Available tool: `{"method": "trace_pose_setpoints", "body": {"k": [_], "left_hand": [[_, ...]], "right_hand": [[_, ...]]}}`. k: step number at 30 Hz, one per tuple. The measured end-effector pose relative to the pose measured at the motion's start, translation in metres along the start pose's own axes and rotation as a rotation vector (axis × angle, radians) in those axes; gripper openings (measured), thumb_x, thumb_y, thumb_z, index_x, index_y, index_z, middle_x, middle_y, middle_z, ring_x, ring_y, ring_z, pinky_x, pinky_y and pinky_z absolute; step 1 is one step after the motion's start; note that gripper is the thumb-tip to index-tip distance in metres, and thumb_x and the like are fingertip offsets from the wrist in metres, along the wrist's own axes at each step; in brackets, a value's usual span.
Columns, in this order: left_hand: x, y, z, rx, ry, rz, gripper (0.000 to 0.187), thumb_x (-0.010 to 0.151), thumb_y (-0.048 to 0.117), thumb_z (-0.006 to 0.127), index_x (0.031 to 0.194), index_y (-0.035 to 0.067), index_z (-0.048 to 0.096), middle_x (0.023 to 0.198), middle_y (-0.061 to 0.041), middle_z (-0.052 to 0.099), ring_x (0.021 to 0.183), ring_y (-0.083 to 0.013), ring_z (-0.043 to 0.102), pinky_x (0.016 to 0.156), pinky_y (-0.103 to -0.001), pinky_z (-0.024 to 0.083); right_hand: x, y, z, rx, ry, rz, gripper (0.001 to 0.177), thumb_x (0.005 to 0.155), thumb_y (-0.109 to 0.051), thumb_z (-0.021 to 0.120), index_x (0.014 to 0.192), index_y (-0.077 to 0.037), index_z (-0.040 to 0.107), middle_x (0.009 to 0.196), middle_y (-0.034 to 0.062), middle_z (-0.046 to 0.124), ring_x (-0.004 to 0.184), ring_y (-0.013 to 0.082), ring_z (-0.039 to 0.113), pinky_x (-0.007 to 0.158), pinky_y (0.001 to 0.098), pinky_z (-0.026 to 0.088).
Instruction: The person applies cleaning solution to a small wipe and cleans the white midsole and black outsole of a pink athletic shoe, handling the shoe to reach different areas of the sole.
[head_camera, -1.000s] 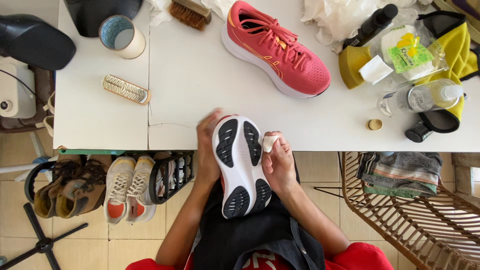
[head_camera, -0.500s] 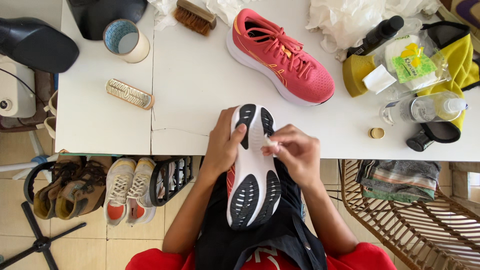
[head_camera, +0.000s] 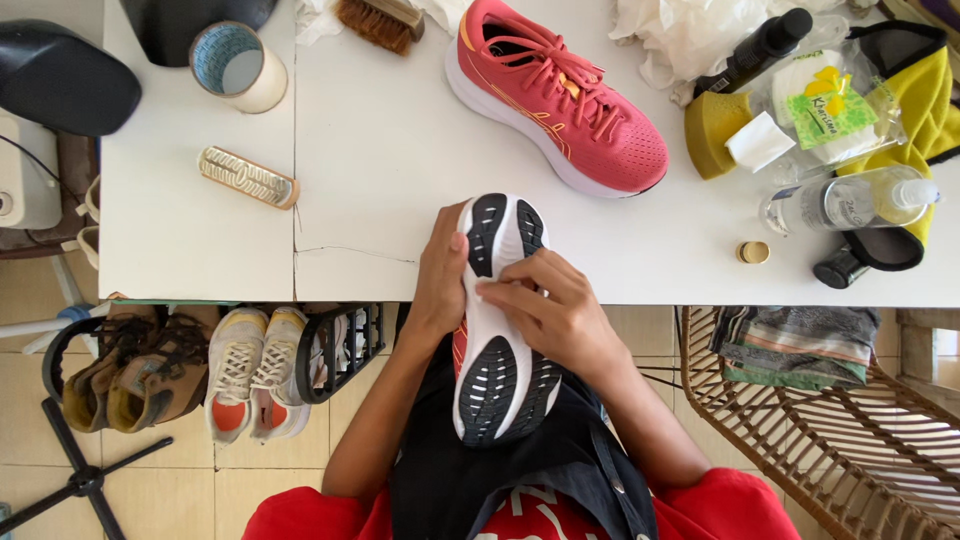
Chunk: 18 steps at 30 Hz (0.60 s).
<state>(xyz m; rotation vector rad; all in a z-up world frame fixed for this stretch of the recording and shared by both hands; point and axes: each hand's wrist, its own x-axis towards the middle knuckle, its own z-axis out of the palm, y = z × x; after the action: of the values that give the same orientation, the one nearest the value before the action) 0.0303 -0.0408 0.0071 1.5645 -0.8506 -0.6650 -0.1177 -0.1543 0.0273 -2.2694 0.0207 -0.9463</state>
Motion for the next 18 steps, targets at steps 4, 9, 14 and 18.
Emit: {"method": "trace_pose_setpoints", "body": {"k": [4, 9, 14, 18], "left_hand": [[-0.006, -0.007, 0.007, -0.04, 0.007, 0.038, 0.074, 0.116, 0.06, 0.02, 0.153, 0.006, 0.055, 0.127, -0.02, 0.056, 0.124, -0.0392, 0.061, 0.115, -0.054, 0.046], [-0.005, -0.018, 0.002, -0.008, 0.031, 0.031, 0.077, 0.117, 0.062, 0.016, 0.154, 0.009, 0.057, 0.133, -0.018, 0.058, 0.127, -0.0371, 0.062, 0.117, -0.053, 0.045], [-0.008, -0.017, 0.002, -0.046, 0.043, 0.032, 0.078, 0.117, 0.064, 0.018, 0.154, 0.007, 0.057, 0.135, -0.019, 0.058, 0.13, -0.0359, 0.061, 0.119, -0.051, 0.044], [-0.01, -0.014, 0.002, -0.018, 0.041, 0.03, 0.076, 0.117, 0.063, 0.02, 0.153, 0.008, 0.059, 0.137, -0.019, 0.059, 0.131, -0.0376, 0.062, 0.119, -0.051, 0.044]], "right_hand": [[0.005, -0.018, -0.015, 0.078, -0.109, -0.101, 0.015, 0.106, -0.005, 0.072, 0.102, -0.009, 0.087, 0.096, 0.0103, 0.073, 0.073, 0.0275, 0.065, 0.067, 0.0404, 0.056], [0.003, -0.004, -0.006, -0.095, -0.082, -0.044, 0.009, 0.103, -0.013, 0.081, 0.098, -0.014, 0.089, 0.093, 0.0039, 0.077, 0.07, 0.0169, 0.06, 0.065, 0.0338, 0.05], [0.003, -0.02, 0.002, -0.124, -0.069, -0.032, 0.01, 0.103, -0.008, 0.079, 0.099, -0.012, 0.088, 0.098, 0.0049, 0.075, 0.07, 0.0184, 0.062, 0.063, 0.0349, 0.052], [0.012, -0.035, -0.011, -0.145, -0.107, -0.043, 0.01, 0.101, -0.009, 0.081, 0.092, -0.012, 0.086, 0.088, 0.0045, 0.072, 0.066, 0.0201, 0.059, 0.06, 0.0349, 0.049]]}}
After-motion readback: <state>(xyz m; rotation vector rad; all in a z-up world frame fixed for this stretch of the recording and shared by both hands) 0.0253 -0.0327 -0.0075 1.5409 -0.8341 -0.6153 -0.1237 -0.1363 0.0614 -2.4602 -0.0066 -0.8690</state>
